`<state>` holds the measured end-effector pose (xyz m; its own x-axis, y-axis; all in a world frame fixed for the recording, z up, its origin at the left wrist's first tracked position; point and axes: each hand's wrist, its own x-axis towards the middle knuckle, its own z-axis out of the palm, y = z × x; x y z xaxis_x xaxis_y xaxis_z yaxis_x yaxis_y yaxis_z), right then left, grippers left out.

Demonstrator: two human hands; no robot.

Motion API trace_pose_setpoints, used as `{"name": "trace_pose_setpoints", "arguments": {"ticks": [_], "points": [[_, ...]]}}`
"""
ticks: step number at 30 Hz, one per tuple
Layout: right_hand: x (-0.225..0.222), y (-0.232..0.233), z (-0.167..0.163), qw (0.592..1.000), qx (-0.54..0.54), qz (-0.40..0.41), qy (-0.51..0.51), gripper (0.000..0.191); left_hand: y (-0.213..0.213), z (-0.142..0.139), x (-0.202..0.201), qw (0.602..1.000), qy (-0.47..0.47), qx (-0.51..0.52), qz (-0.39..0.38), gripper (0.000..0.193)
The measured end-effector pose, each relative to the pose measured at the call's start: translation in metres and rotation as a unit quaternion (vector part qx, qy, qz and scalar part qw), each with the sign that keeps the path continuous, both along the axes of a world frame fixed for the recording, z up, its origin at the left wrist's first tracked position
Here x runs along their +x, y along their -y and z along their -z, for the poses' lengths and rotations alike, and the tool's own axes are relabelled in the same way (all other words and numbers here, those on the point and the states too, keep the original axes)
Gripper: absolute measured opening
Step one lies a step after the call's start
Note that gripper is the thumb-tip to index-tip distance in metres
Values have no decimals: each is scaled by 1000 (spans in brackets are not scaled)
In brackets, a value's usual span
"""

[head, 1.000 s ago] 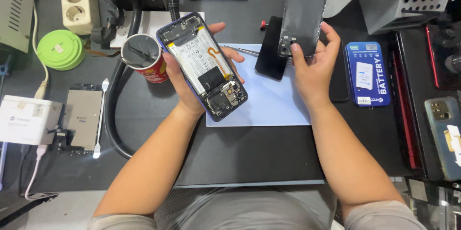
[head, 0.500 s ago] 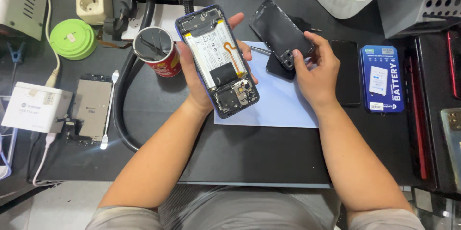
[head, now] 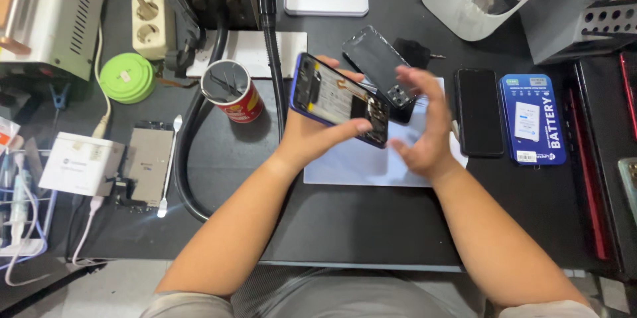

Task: The person handles a black smartphone, then picks up a blue smartphone and uses a black prying tool to separate the screen from the frame. The person continues prying along the edges until the screen is detached, exposing the internal components.

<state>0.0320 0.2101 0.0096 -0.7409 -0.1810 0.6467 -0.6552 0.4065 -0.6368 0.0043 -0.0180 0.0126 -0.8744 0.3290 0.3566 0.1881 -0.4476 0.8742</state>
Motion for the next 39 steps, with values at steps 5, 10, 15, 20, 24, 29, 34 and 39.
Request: {"name": "trace_pose_setpoints", "arguments": {"ticks": [5,10,15,20,24,29,34,39], "points": [[3,11,7,996,3,-73,42,102,-2,-5,1,995,-58,-77,-21,91],[-1,5,15,996,3,-73,56,103,-8,-6,0,999,-15,-37,9,91],[-2,7,22,996,7,-65,53,100,-8,-6,0,997,-21,-68,7,94],[-2,6,27,997,29,-56,33,100,-7,-5,3,994,-43,-97,20,99],[-2,3,21,997,3,-71,12,100,-5,-4,0,994,-49,-11,101,99],[-2,-4,-3,994,23,-61,-89,93,7,-5,-10,971,91,122,183,91],[-4,-10,-24,963,141,-55,-222,91,19,-6,-25,907,249,-138,310,93],[-3,-9,-31,949,172,-92,-247,86,24,-4,-23,817,294,-152,472,87]]}}
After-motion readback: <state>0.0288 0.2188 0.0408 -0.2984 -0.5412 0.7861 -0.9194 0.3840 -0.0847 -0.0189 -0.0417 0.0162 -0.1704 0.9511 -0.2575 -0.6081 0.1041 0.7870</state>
